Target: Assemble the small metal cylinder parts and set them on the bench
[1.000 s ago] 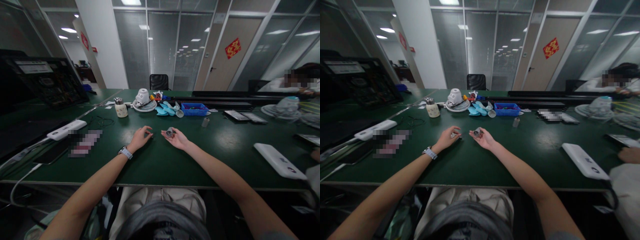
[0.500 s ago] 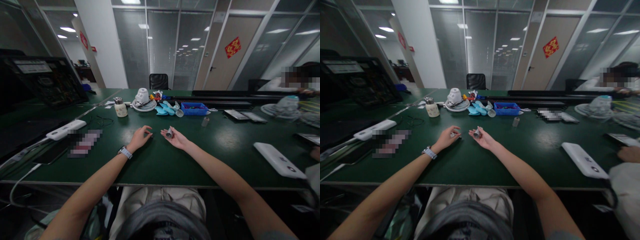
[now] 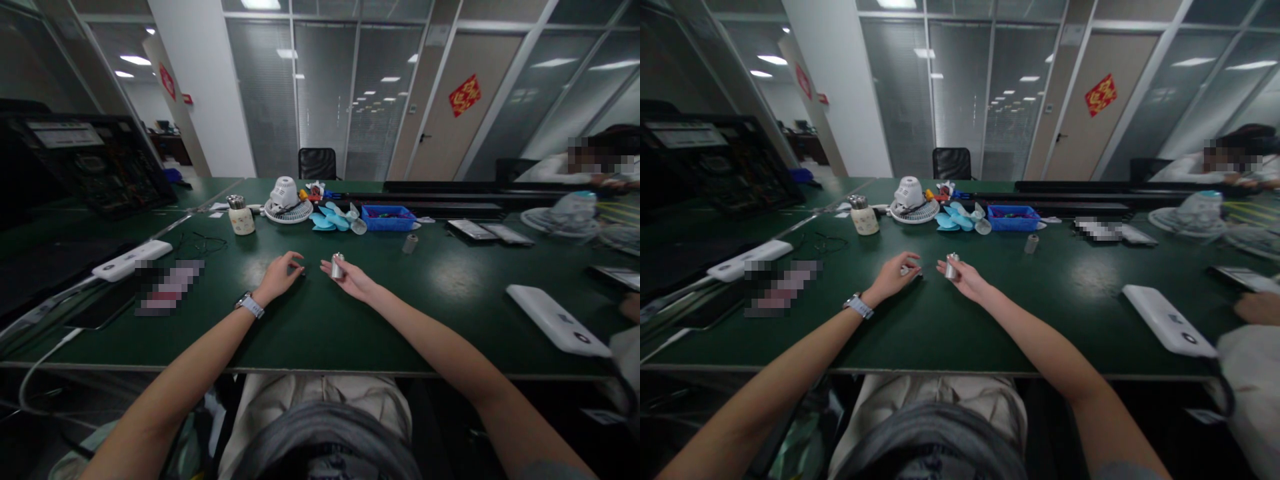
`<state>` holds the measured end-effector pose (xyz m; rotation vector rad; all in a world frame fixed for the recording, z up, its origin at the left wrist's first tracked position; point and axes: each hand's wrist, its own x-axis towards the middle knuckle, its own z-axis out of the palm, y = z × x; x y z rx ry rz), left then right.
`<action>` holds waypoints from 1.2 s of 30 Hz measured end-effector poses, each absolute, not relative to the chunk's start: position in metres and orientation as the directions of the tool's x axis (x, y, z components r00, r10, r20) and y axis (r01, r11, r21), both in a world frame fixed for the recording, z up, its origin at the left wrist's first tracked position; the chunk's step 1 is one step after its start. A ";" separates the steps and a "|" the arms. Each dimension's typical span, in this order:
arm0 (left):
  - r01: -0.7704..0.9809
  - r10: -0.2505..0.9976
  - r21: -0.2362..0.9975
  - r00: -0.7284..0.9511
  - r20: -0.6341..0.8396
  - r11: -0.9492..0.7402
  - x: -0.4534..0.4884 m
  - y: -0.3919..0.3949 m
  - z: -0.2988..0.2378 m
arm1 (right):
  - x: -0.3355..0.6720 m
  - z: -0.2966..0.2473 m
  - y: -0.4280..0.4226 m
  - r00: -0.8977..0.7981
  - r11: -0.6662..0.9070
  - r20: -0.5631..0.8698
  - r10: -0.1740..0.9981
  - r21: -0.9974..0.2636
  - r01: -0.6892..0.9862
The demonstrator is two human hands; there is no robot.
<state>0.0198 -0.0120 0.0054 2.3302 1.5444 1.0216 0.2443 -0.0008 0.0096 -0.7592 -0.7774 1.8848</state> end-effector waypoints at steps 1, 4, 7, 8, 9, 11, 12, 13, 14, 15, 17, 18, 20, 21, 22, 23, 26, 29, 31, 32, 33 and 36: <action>0.749 0.865 0.485 0.232 0.446 -0.451 0.020 -0.012 0.005 | 0.244 0.008 -0.001 -0.365 -0.332 -0.153 0.919 -0.799 -0.501; 0.742 0.866 0.494 0.235 0.441 -0.453 0.019 -0.012 0.005 | 0.243 0.003 -0.001 -0.316 -0.187 -0.054 0.947 -0.894 -0.408; 0.740 0.861 0.491 0.234 0.452 -0.459 0.020 -0.012 0.005 | 0.245 -0.002 -0.001 -0.299 0.007 0.073 0.951 -0.976 -0.218; 0.741 0.860 0.490 0.232 0.455 -0.459 0.020 -0.012 0.006 | 0.247 -0.003 -0.001 -0.305 0.069 0.114 0.945 -0.986 -0.153; 0.743 0.860 0.489 0.230 0.455 -0.457 0.020 -0.013 0.006 | 0.248 -0.004 -0.001 -0.310 0.125 0.149 0.939 -0.987 -0.097; 0.745 0.863 0.490 0.228 0.450 -0.453 0.021 -0.013 0.007 | 0.251 -0.006 -0.001 -0.318 0.206 0.202 0.926 -0.978 -0.019; 0.745 0.864 0.491 0.230 0.447 -0.452 0.021 -0.013 0.007 | 0.251 -0.007 0.000 -0.325 0.232 0.220 0.920 -0.973 0.000; 0.744 0.865 0.492 0.231 0.446 -0.453 0.021 -0.013 0.007 | 0.252 -0.007 0.000 -0.334 0.244 0.229 0.914 -0.970 0.004; 0.743 0.865 0.494 0.232 0.444 -0.453 0.021 -0.013 0.007 | 0.252 -0.008 0.001 -0.343 0.242 0.229 0.911 -0.970 -0.006; 0.741 0.866 0.495 0.233 0.443 -0.453 0.021 -0.013 0.007 | 0.252 -0.007 0.001 -0.353 0.229 0.223 0.909 -0.973 -0.024; 0.740 0.868 0.499 0.231 0.440 -0.450 0.020 -0.013 0.007 | 0.252 -0.006 0.001 -0.359 0.200 0.208 0.910 -0.978 -0.058; 0.740 0.869 0.501 0.230 0.439 -0.449 0.020 -0.013 0.007 | 0.251 -0.005 0.001 -0.356 0.191 0.201 0.913 -0.980 -0.062; 0.741 0.870 0.501 0.230 0.436 -0.447 0.020 -0.013 0.007 | 0.251 -0.004 0.002 -0.348 0.189 0.190 0.918 -0.981 -0.039; 0.740 0.870 0.502 0.231 0.436 -0.448 0.020 -0.013 0.006 | 0.252 -0.003 0.002 -0.343 0.197 0.190 0.920 -0.980 -0.017; 0.739 0.869 0.502 0.232 0.437 -0.450 0.020 -0.013 0.006 | 0.252 -0.003 0.001 -0.340 0.211 0.195 0.920 -0.978 0.010; 0.737 0.867 0.502 0.234 0.439 -0.453 0.020 -0.012 0.006 | 0.253 -0.002 0.001 -0.336 0.230 0.204 0.919 -0.972 0.038; 0.731 0.861 0.500 0.241 0.447 -0.464 0.020 -0.012 0.004 | 0.253 -0.001 -0.003 -0.313 0.298 0.246 0.917 -0.946 0.130; 0.728 0.859 0.500 0.245 0.449 -0.469 0.019 -0.011 0.004 | 0.253 -0.001 -0.008 -0.289 0.335 0.267 0.919 -0.916 0.221; 0.728 0.860 0.501 0.245 0.448 -0.468 0.020 -0.012 0.004 | 0.253 -0.001 -0.010 -0.272 0.353 0.284 0.919 -0.902 0.249; 0.728 0.861 0.502 0.244 0.446 -0.467 0.020 -0.012 0.005 | 0.252 -0.001 -0.011 -0.256 0.360 0.298 0.920 -0.899 0.250; 0.729 0.862 0.501 0.245 0.444 -0.466 0.020 -0.012 0.005 | 0.252 -0.001 -0.011 -0.235 0.365 0.309 0.921 -0.897 0.250; 0.736 0.865 0.497 0.246 0.437 -0.460 0.021 -0.013 0.006 | 0.249 -0.004 -0.009 -0.170 0.352 0.315 0.934 -0.896 0.271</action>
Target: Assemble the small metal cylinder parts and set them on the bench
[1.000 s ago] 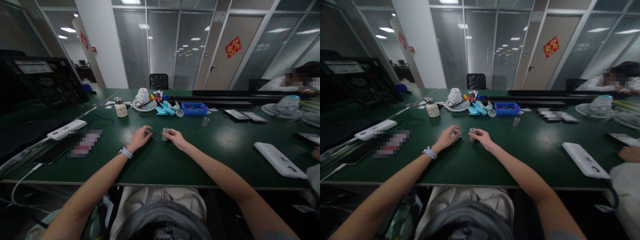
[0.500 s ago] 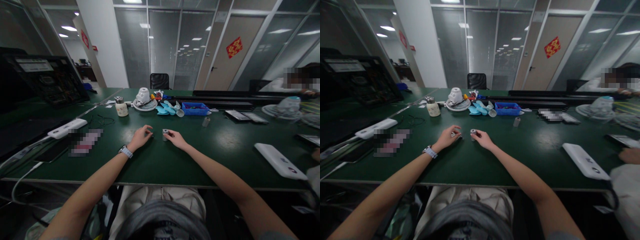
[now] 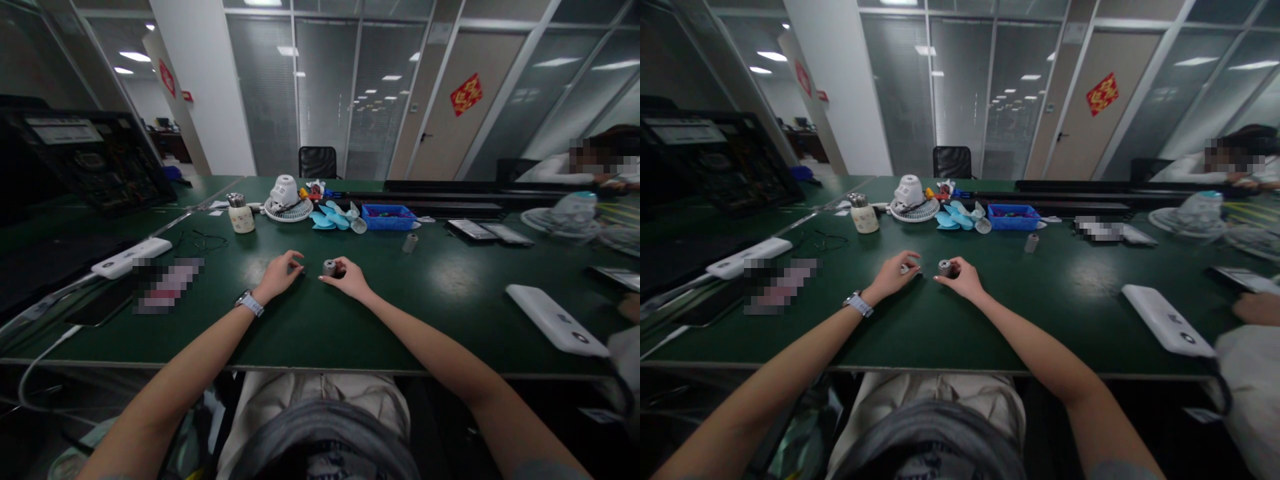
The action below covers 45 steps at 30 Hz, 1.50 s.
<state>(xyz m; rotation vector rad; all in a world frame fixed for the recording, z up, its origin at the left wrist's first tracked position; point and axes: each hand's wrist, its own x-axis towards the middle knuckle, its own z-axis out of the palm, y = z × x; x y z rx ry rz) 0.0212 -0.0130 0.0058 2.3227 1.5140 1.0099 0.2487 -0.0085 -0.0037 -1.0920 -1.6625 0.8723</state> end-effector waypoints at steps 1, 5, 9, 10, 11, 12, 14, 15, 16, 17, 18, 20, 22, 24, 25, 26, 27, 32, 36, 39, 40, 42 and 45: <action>0.738 0.866 0.495 0.246 0.434 -0.458 0.021 -0.013 0.006 | 0.247 -0.005 -0.007 -0.158 0.338 0.304 0.939 -0.898 0.280; 0.742 0.869 0.493 0.244 0.432 -0.453 0.022 -0.014 0.006 | 0.244 -0.008 0.001 -0.172 0.231 0.203 0.964 -0.959 0.162; 0.747 0.871 0.492 0.236 0.432 -0.447 0.021 -0.013 0.006 | 0.248 -0.007 0.010 -0.203 0.040 0.068 0.977 -0.990 -0.138; 0.747 0.871 0.492 0.237 0.431 -0.447 0.021 -0.013 0.007 | 0.249 -0.006 0.011 -0.214 -0.010 0.037 0.976 -0.977 -0.215; 0.747 0.870 0.491 0.240 0.430 -0.448 0.021 -0.013 0.007 | 0.251 -0.004 0.012 -0.230 -0.064 0.004 0.973 -0.956 -0.287; 0.746 0.870 0.491 0.242 0.430 -0.450 0.021 -0.013 0.007 | 0.252 -0.002 0.012 -0.256 -0.123 -0.032 0.966 -0.929 -0.350; 0.746 0.870 0.490 0.244 0.429 -0.451 0.021 -0.013 0.007 | 0.254 0.003 0.011 -0.323 -0.248 -0.107 0.940 -0.864 -0.437; 0.746 0.869 0.491 0.243 0.430 -0.451 0.020 -0.013 0.007 | 0.255 0.006 0.009 -0.356 -0.304 -0.139 0.924 -0.833 -0.463; 0.746 0.869 0.491 0.241 0.431 -0.450 0.020 -0.013 0.006 | 0.255 0.009 0.007 -0.386 -0.353 -0.169 0.907 -0.804 -0.479; 0.745 0.869 0.492 0.239 0.432 -0.450 0.021 -0.013 0.006 | 0.256 0.012 0.006 -0.410 -0.395 -0.194 0.891 -0.777 -0.490; 0.745 0.869 0.493 0.238 0.433 -0.450 0.021 -0.013 0.006 | 0.256 0.014 0.004 -0.425 -0.426 -0.216 0.879 -0.755 -0.498; 0.744 0.868 0.492 0.239 0.436 -0.452 0.021 -0.013 0.006 | 0.256 0.018 0.000 -0.439 -0.462 -0.242 0.865 -0.723 -0.513; 0.746 0.866 0.487 0.242 0.437 -0.454 0.021 -0.012 0.006 | 0.256 0.021 -0.002 -0.442 -0.478 -0.256 0.860 -0.706 -0.522; 0.749 0.866 0.483 0.245 0.435 -0.454 0.021 -0.013 0.006 | 0.256 0.023 -0.003 -0.444 -0.488 -0.264 0.856 -0.697 -0.526; 0.750 0.867 0.482 0.245 0.434 -0.453 0.021 -0.013 0.006 | 0.256 0.023 -0.003 -0.448 -0.494 -0.268 0.853 -0.693 -0.526; 0.752 0.868 0.481 0.244 0.432 -0.451 0.021 -0.013 0.006 | 0.256 0.023 -0.002 -0.452 -0.499 -0.271 0.850 -0.690 -0.525; 0.753 0.869 0.481 0.243 0.430 -0.448 0.021 -0.013 0.006 | 0.256 0.022 -0.002 -0.455 -0.502 -0.271 0.848 -0.689 -0.523; 0.753 0.870 0.483 0.242 0.429 -0.447 0.022 -0.014 0.008 | 0.256 0.017 0.002 -0.465 -0.496 -0.258 0.847 -0.699 -0.516; 0.756 0.869 0.477 0.243 0.431 -0.449 0.022 -0.014 0.008 | 0.257 0.011 0.004 -0.485 -0.490 -0.232 0.843 -0.703 -0.516; 0.753 0.865 0.475 0.248 0.436 -0.455 0.022 -0.014 0.008 | 0.256 0.008 0.006 -0.498 -0.470 -0.199 0.844 -0.722 -0.507; 0.754 0.865 0.474 0.247 0.437 -0.455 0.022 -0.014 0.008 | 0.256 0.007 0.006 -0.498 -0.460 -0.190 0.846 -0.732 -0.503; 0.755 0.865 0.474 0.247 0.436 -0.454 0.022 -0.014 0.008 | 0.255 0.006 0.006 -0.494 -0.440 -0.174 0.852 -0.749 -0.496; 0.756 0.870 0.478 0.242 0.430 -0.447 0.022 -0.015 0.009 | 0.256 0.006 0.005 -0.494 -0.429 -0.167 0.853 -0.764 -0.483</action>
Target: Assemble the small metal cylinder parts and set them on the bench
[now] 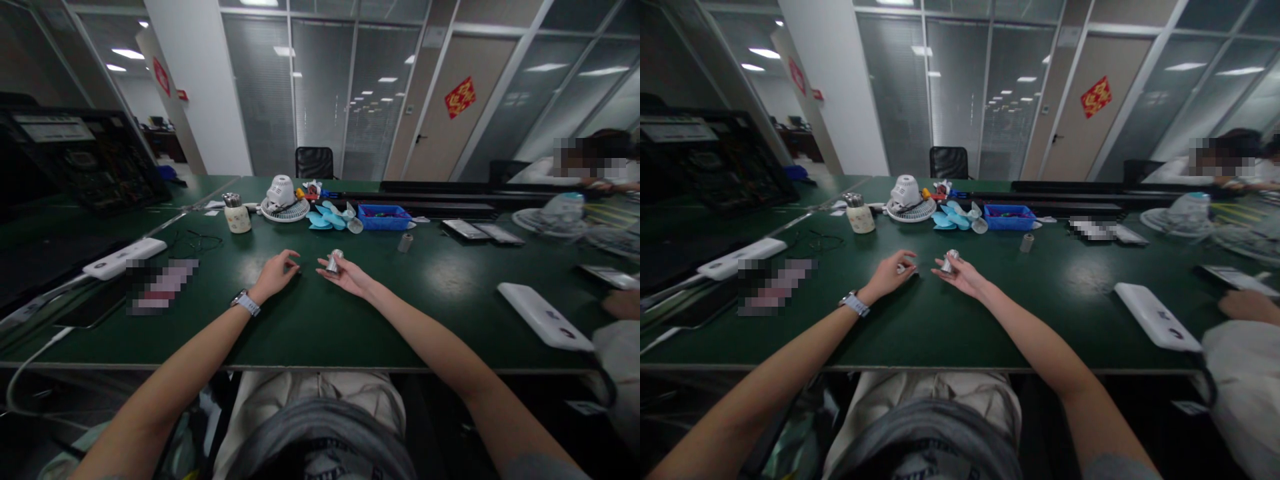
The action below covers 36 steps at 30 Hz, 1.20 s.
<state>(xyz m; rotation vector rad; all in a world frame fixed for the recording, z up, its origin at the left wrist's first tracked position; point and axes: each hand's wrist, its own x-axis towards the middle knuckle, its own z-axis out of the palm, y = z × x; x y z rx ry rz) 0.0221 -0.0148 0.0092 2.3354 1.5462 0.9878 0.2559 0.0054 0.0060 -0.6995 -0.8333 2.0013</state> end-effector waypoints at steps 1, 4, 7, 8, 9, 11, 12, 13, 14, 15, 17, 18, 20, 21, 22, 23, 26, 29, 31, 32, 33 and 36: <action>0.757 0.871 0.479 0.240 0.429 -0.445 0.022 -0.015 0.009 | 0.256 0.007 0.005 -0.495 -0.428 -0.168 0.852 -0.768 -0.476; 0.758 0.869 0.476 0.239 0.434 -0.446 0.022 -0.015 0.009 | 0.257 0.009 0.004 -0.496 -0.426 -0.171 0.851 -0.777 -0.463; 0.755 0.864 0.473 0.242 0.442 -0.454 0.021 -0.014 0.007 | 0.256 0.010 0.003 -0.478 -0.408 -0.169 0.862 -0.791 -0.456; 0.753 0.863 0.475 0.243 0.443 -0.455 0.021 -0.014 0.007 | 0.255 0.009 0.003 -0.465 -0.388 -0.158 0.871 -0.802 -0.454; 0.752 0.863 0.476 0.244 0.442 -0.456 0.021 -0.014 0.007 | 0.253 0.008 0.002 -0.448 -0.358 -0.139 0.883 -0.818 -0.450; 0.750 0.865 0.481 0.241 0.440 -0.454 0.021 -0.014 0.007 | 0.250 0.004 0.001 -0.396 -0.250 -0.071 0.915 -0.872 -0.421; 0.750 0.867 0.484 0.238 0.438 -0.451 0.021 -0.014 0.007 | 0.249 0.002 -0.001 -0.362 -0.171 -0.023 0.932 -0.908 -0.383; 0.750 0.868 0.486 0.236 0.437 -0.449 0.021 -0.014 0.007 | 0.248 0.001 -0.002 -0.331 -0.082 0.033 0.943 -0.941 -0.328; 0.749 0.869 0.489 0.234 0.436 -0.447 0.021 -0.014 0.008 | 0.248 -0.001 -0.003 -0.307 0.009 0.091 0.947 -0.966 -0.259; 0.747 0.869 0.492 0.233 0.436 -0.447 0.021 -0.014 0.008 | 0.248 -0.002 -0.004 -0.295 0.093 0.146 0.944 -0.978 -0.187; 0.742 0.867 0.496 0.233 0.441 -0.452 0.021 -0.015 0.008 | 0.249 -0.004 -0.006 -0.302 0.221 0.231 0.925 -0.973 -0.065; 0.740 0.865 0.496 0.233 0.444 -0.454 0.021 -0.015 0.008 | 0.250 -0.005 -0.007 -0.310 0.270 0.264 0.913 -0.962 -0.025; 0.738 0.865 0.498 0.233 0.445 -0.455 0.021 -0.015 0.009 | 0.252 -0.005 -0.007 -0.321 0.359 0.332 0.887 -0.933 0.028; 0.738 0.866 0.499 0.233 0.443 -0.454 0.022 -0.015 0.009 | 0.252 -0.005 -0.007 -0.322 0.395 0.363 0.875 -0.918 0.041; 0.739 0.868 0.500 0.232 0.440 -0.451 0.022 -0.015 0.009 | 0.253 -0.005 -0.006 -0.322 0.423 0.387 0.864 -0.905 0.049; 0.741 0.870 0.501 0.230 0.437 -0.447 0.022 -0.015 0.009 | 0.253 -0.005 -0.005 -0.320 0.440 0.402 0.858 -0.897 0.052; 0.744 0.872 0.501 0.227 0.434 -0.442 0.022 -0.015 0.009 | 0.253 -0.005 -0.004 -0.307 0.430 0.399 0.864 -0.902 0.038; 0.742 0.871 0.501 0.230 0.433 -0.445 0.022 -0.015 0.009 | 0.253 -0.005 -0.004 -0.305 0.401 0.376 0.875 -0.916 0.020; 0.742 0.873 0.503 0.229 0.430 -0.443 0.022 -0.015 0.009 | 0.252 -0.005 -0.004 -0.314 0.391 0.367 0.875 -0.920 0.012; 0.743 0.874 0.503 0.228 0.429 -0.441 0.022 -0.015 0.010 | 0.252 -0.006 -0.004 -0.316 0.382 0.362 0.877 -0.924 0.001; 0.744 0.875 0.503 0.227 0.428 -0.439 0.022 -0.015 0.010 | 0.251 -0.006 -0.004 -0.313 0.370 0.356 0.880 -0.929 -0.018; 0.744 0.873 0.501 0.229 0.432 -0.443 0.021 -0.015 0.009 | 0.249 -0.007 -0.002 -0.287 0.319 0.338 0.896 -0.941 -0.110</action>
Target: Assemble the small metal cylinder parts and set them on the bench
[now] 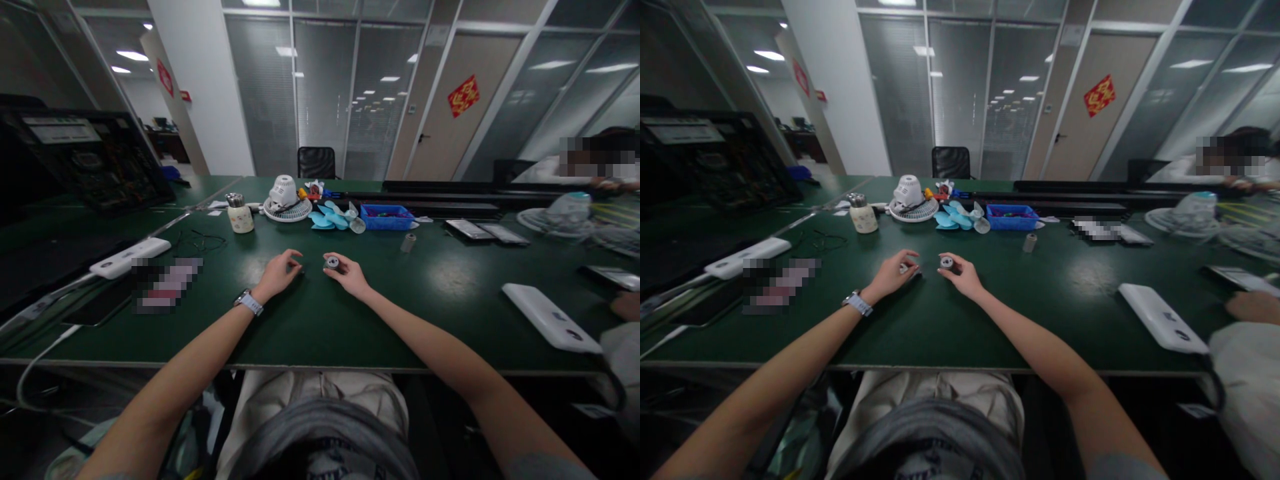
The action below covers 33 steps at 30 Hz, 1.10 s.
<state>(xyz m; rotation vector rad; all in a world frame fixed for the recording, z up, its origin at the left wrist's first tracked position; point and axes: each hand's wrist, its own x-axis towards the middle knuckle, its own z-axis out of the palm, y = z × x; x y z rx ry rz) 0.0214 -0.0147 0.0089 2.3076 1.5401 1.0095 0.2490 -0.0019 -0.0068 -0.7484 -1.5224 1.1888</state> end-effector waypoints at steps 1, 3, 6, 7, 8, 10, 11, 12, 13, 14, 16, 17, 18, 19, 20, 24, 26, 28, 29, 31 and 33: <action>0.742 0.871 0.500 0.232 0.433 -0.446 0.021 -0.014 0.008 | 0.248 -0.007 -0.001 -0.276 0.299 0.327 0.904 -0.944 -0.140; 0.737 0.868 0.501 0.237 0.436 -0.453 0.020 -0.014 0.007 | 0.247 -0.008 0.001 -0.249 0.246 0.289 0.924 -0.950 -0.192; 0.734 0.869 0.507 0.236 0.434 -0.452 0.020 -0.013 0.007 | 0.246 -0.007 0.004 -0.202 0.113 0.175 0.964 -0.951 -0.286; 0.734 0.872 0.510 0.234 0.431 -0.449 0.020 -0.013 0.007 | 0.246 -0.006 0.005 -0.191 0.059 0.128 0.973 -0.941 -0.332; 0.735 0.874 0.511 0.232 0.428 -0.445 0.020 -0.014 0.007 | 0.247 -0.005 0.006 -0.187 0.002 0.079 0.979 -0.924 -0.383; 0.737 0.875 0.510 0.232 0.426 -0.444 0.021 -0.014 0.008 | 0.249 -0.002 0.007 -0.210 -0.113 -0.011 0.978 -0.870 -0.481; 0.737 0.874 0.508 0.233 0.427 -0.445 0.021 -0.014 0.008 | 0.251 0.000 0.008 -0.236 -0.168 -0.048 0.970 -0.837 -0.520; 0.738 0.873 0.506 0.235 0.428 -0.446 0.021 -0.015 0.008 | 0.252 0.002 0.008 -0.266 -0.220 -0.080 0.961 -0.804 -0.552; 0.739 0.872 0.504 0.235 0.429 -0.447 0.021 -0.015 0.008 | 0.254 0.004 0.009 -0.294 -0.267 -0.109 0.950 -0.773 -0.575; 0.740 0.872 0.502 0.235 0.430 -0.447 0.021 -0.015 0.008 | 0.257 0.006 0.009 -0.316 -0.305 -0.134 0.939 -0.746 -0.592; 0.743 0.871 0.499 0.235 0.431 -0.447 0.021 -0.014 0.008 | 0.260 0.009 0.010 -0.345 -0.356 -0.166 0.924 -0.705 -0.613; 0.743 0.871 0.497 0.236 0.431 -0.448 0.021 -0.014 0.008 | 0.261 0.011 0.010 -0.354 -0.370 -0.175 0.919 -0.695 -0.617; 0.743 0.869 0.496 0.239 0.432 -0.450 0.021 -0.014 0.008 | 0.262 0.012 0.010 -0.364 -0.381 -0.180 0.914 -0.691 -0.614; 0.742 0.869 0.495 0.240 0.434 -0.452 0.021 -0.014 0.009 | 0.262 0.013 0.009 -0.375 -0.388 -0.181 0.909 -0.694 -0.607; 0.742 0.868 0.494 0.241 0.434 -0.453 0.021 -0.014 0.009 | 0.262 0.013 0.008 -0.383 -0.390 -0.178 0.906 -0.702 -0.596; 0.745 0.870 0.493 0.237 0.433 -0.449 0.021 -0.015 0.009 | 0.257 0.010 0.007 -0.358 -0.333 -0.149 0.922 -0.777 -0.535; 0.748 0.871 0.492 0.237 0.430 -0.446 0.021 -0.015 0.009 | 0.257 0.007 0.011 -0.267 -0.212 -0.085 0.960 -0.843 -0.495; 0.747 0.872 0.495 0.236 0.428 -0.444 0.020 -0.015 0.009 | 0.263 0.004 0.020 -0.108 -0.001 0.045 0.993 -0.918 -0.397; 0.745 0.872 0.497 0.235 0.429 -0.445 0.020 -0.015 0.009 | 0.270 0.004 0.025 -0.004 0.126 0.134 0.991 -0.942 -0.310; 0.740 0.871 0.501 0.234 0.432 -0.448 0.020 -0.015 0.009 | 0.292 0.004 0.037 0.220 0.357 0.336 0.916 -0.932 -0.062; 0.735 0.867 0.502 0.239 0.437 -0.455 0.020 -0.015 0.009 | 0.324 0.004 0.048 0.410 0.465 0.515 0.753 -0.857 0.224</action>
